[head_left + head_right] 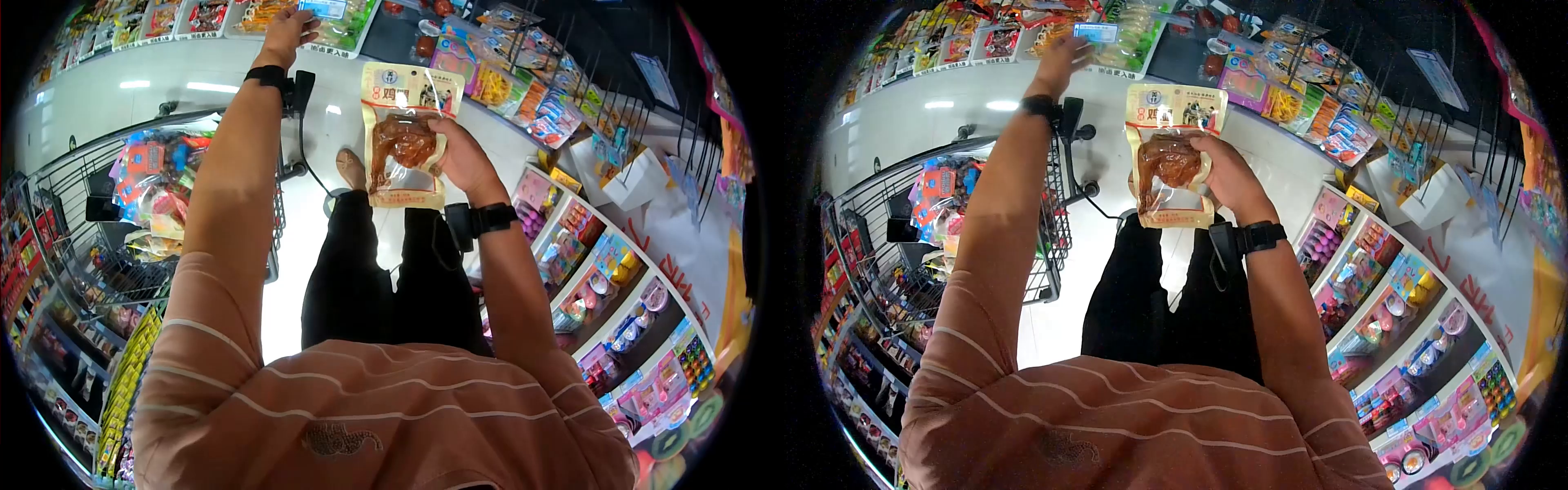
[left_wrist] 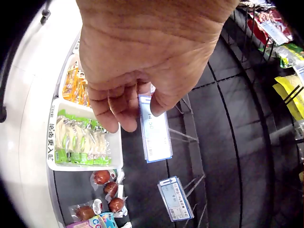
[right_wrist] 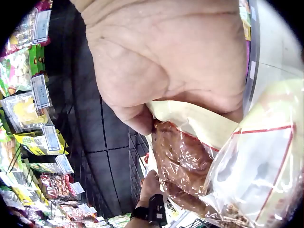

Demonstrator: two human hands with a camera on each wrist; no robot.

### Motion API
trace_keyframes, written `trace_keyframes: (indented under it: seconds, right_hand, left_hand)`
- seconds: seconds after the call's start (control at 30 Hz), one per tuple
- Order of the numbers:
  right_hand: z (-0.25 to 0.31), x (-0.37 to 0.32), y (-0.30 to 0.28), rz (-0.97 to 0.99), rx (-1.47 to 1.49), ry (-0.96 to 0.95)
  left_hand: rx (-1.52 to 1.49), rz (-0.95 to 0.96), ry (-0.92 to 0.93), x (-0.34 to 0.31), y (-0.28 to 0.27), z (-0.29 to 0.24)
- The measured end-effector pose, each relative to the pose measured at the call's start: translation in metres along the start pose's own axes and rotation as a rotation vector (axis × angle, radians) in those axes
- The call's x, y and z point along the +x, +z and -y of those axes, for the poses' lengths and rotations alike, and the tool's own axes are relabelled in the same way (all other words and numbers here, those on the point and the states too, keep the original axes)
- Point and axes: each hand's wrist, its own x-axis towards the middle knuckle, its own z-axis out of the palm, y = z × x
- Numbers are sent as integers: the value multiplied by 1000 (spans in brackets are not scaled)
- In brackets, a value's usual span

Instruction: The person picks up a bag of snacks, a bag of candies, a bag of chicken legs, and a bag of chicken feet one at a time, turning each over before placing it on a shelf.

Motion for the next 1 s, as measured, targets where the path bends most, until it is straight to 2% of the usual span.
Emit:
trace_keyframes:
  seconds: [0.27, 0.37, 0.53, 0.63, 0.73, 0.83, 1.0]
  right_hand:
    - [0, -3, -2, -12, -49, -12]
    - [4, -7, 1, 15, -49, -7]
    - [2, -13, 5, 50, -35, -50]
    - [-1, -13, 6, -68, -37, -48]
    - [0, -15, 3, -25, -47, -53]
    - [0, -17, 2, -116, -52, -7]
    - [-2, -15, 0, -31, -67, -61]
  left_hand:
    - [-27, 23, 14, 10, -9, 9]
    - [-31, -56, -5, -11, 8, -11]
    - [-85, -44, 10, -8, 6, -9]
    - [-83, -91, -46, -8, 8, -6]
    - [-117, -84, -38, -11, 7, -6]
    - [-126, -92, -47, -10, 8, -7]
    - [-133, -105, -51, -11, 8, -8]
